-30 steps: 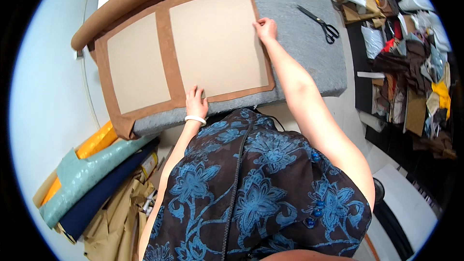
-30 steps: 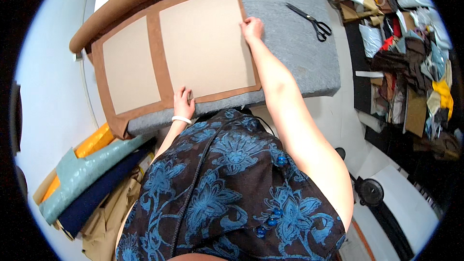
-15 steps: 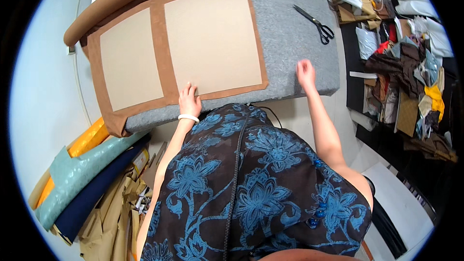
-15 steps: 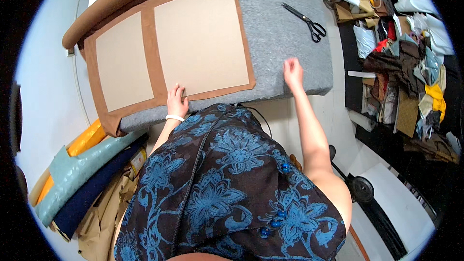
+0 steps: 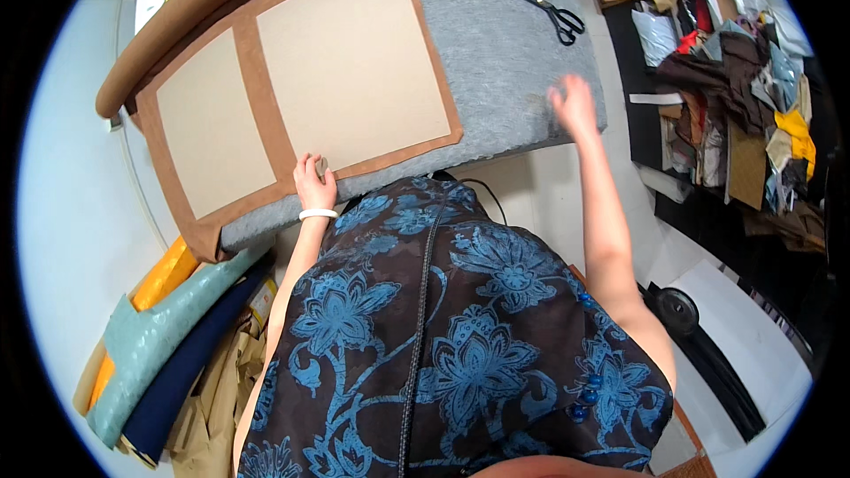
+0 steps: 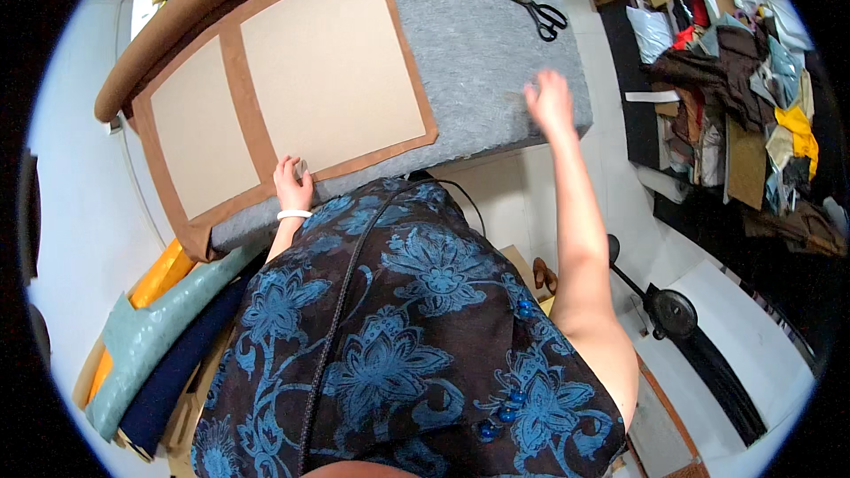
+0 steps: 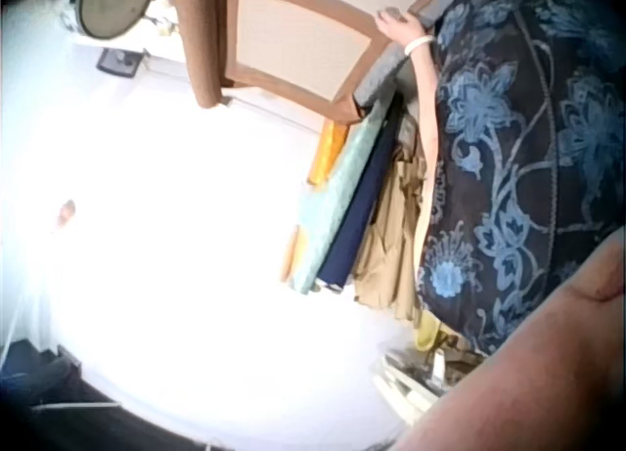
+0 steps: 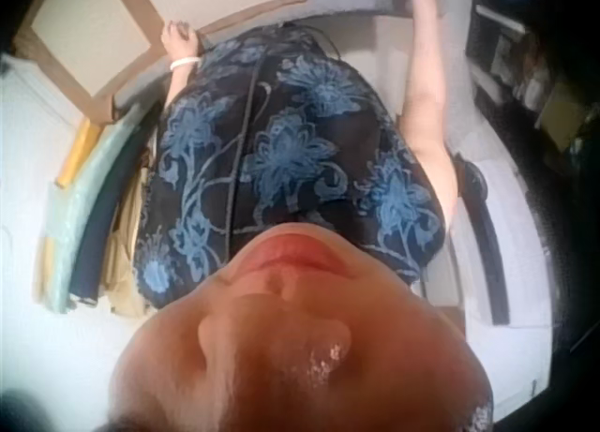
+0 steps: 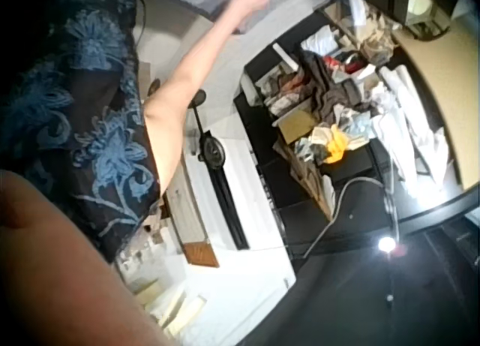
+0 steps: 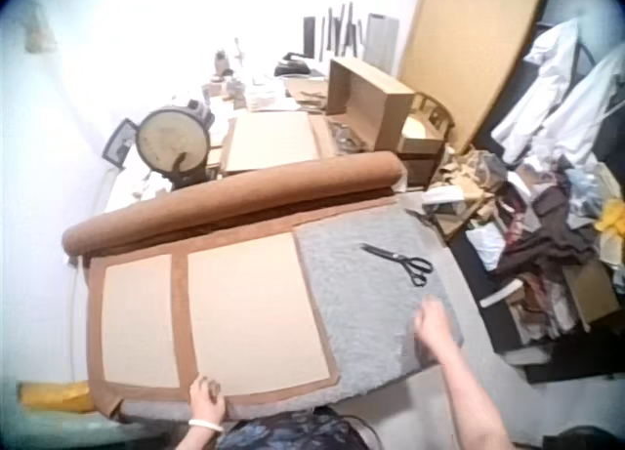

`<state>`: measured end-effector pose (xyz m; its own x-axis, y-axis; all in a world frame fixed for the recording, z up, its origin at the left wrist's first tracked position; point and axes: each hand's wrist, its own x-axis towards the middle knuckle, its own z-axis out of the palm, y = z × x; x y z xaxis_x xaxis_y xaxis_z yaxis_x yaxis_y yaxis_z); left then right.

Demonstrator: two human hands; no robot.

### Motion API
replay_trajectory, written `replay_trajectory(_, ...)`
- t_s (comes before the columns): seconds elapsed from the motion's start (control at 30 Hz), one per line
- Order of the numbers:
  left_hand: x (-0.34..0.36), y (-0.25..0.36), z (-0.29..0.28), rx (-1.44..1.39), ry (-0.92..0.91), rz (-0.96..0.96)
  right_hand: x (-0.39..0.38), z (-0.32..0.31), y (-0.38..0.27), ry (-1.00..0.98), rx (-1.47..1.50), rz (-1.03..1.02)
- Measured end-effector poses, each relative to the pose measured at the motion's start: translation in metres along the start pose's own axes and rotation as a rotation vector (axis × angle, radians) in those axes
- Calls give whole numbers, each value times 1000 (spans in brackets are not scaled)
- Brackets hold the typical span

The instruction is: The person uses scissors to cut a large piece of brown fabric laid out on a gray workbench. They trim the fabric along the edges of a rectangular cardboard template and then cut out a circular shape using a separate cardboard template. The person removes the cut pieces and adjusts the fabric roll during the process.

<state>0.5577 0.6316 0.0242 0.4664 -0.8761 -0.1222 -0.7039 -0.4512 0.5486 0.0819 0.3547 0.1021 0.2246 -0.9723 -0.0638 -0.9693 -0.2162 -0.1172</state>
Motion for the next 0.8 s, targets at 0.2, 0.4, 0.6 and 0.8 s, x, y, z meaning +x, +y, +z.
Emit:
replay_trajectory(0.2, 10, -49, -9, 37, 88, -59, 139, 46, 76, 355, -28, -72)
replay_trajectory(0.4, -37, -82, -9, 67, -87, -246, 157, 46, 54, -102, -97, 102)
replay_trajectory(0.6, -39, -70, -18, 278, -73, -407, 155, 50, 74, 61, -146, 193)
replay_trajectory(0.8, -49, -49, -37, 309, 67, -156, 165, 10, 38, -135, -395, 135)
